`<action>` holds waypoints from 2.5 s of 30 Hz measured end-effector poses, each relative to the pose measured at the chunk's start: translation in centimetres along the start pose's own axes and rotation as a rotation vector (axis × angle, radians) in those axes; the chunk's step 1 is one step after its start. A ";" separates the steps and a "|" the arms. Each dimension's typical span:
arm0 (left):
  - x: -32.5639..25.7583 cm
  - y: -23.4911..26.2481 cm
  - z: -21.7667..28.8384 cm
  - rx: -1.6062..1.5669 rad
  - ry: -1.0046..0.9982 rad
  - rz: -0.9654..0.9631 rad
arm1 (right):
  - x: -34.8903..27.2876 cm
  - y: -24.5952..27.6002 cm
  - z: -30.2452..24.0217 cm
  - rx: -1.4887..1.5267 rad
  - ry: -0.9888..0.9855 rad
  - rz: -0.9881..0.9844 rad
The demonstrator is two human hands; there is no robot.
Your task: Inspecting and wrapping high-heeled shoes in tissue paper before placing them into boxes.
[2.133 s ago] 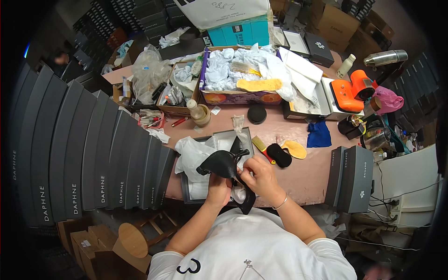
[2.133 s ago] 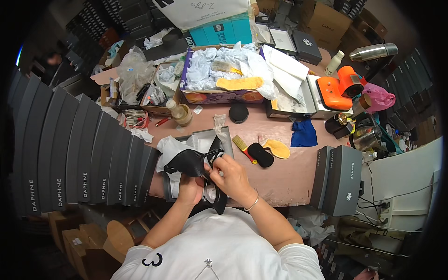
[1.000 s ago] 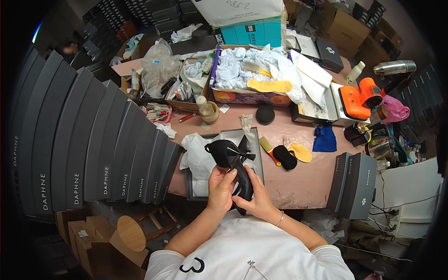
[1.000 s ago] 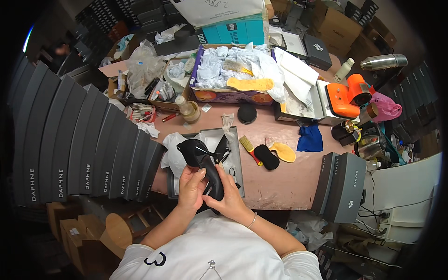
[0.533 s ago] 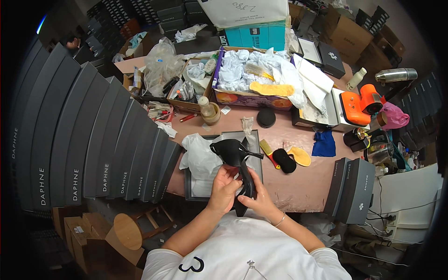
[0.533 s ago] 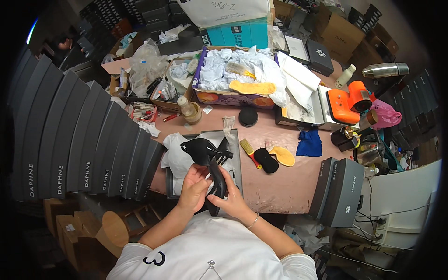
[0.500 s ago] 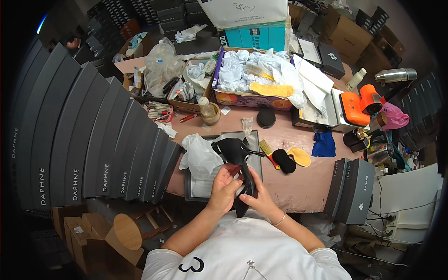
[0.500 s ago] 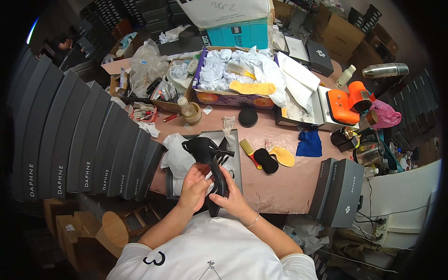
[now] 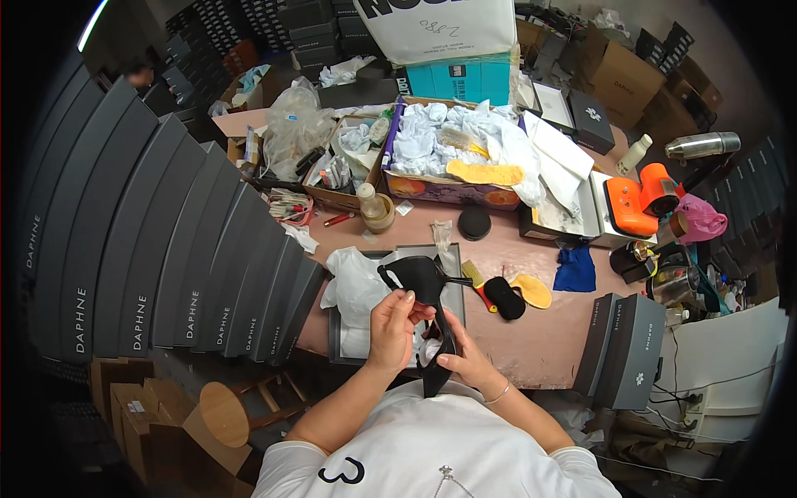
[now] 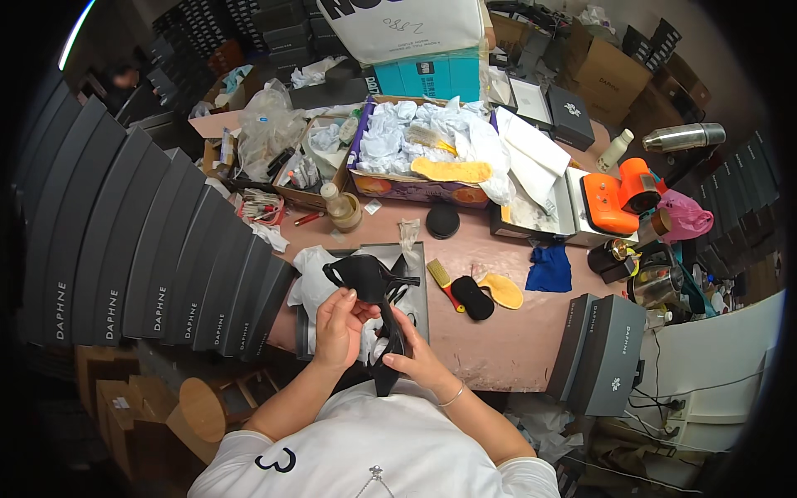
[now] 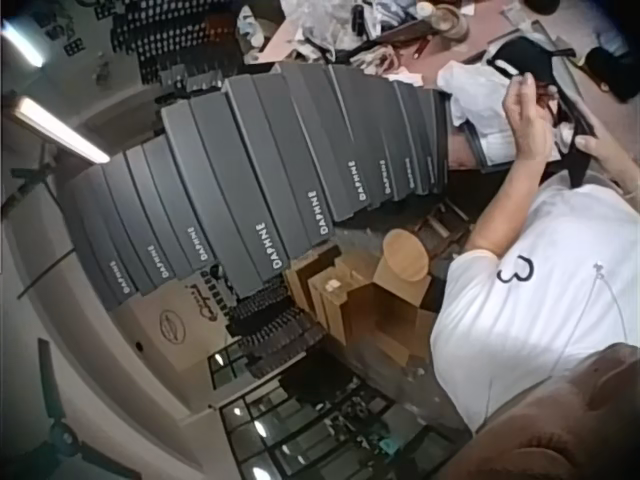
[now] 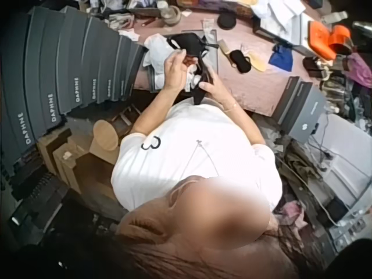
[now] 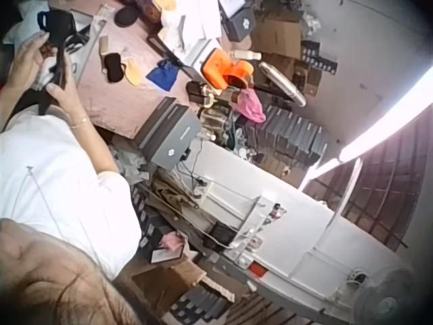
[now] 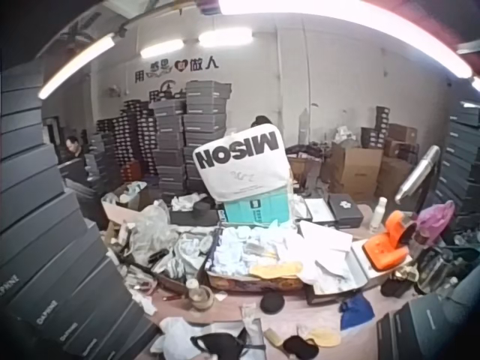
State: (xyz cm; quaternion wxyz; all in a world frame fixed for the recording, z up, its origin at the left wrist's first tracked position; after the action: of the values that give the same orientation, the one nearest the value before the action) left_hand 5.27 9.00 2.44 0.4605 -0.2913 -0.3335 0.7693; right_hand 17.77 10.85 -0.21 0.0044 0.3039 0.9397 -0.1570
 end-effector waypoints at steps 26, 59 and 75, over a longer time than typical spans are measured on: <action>-2.9 -5.0 -6.6 -0.412 -0.066 0.194 | -2.9 5.8 0.9 -0.026 0.008 -0.099; -2.3 -2.7 -0.7 0.489 -0.162 0.080 | -1.7 6.2 -2.8 -0.408 0.064 0.015; -2.4 -2.3 -0.9 0.501 -0.116 0.119 | -1.9 6.4 -5.5 -0.768 0.248 0.089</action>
State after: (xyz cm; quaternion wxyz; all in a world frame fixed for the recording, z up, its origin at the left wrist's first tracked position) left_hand 8.11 7.87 4.07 0.4524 -0.1426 -0.1408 0.8690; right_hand 23.43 16.27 3.33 0.0109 0.3373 0.9093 0.2434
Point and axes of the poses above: each hand's wrist, its own x-axis towards the middle knuckle, its own y-axis out of the back of the hand, z = x × y, the point moved 8 cm from there along x, towards the middle knuckle, and after that the axes turned 9 degrees about -x, right-handed, at the moved point
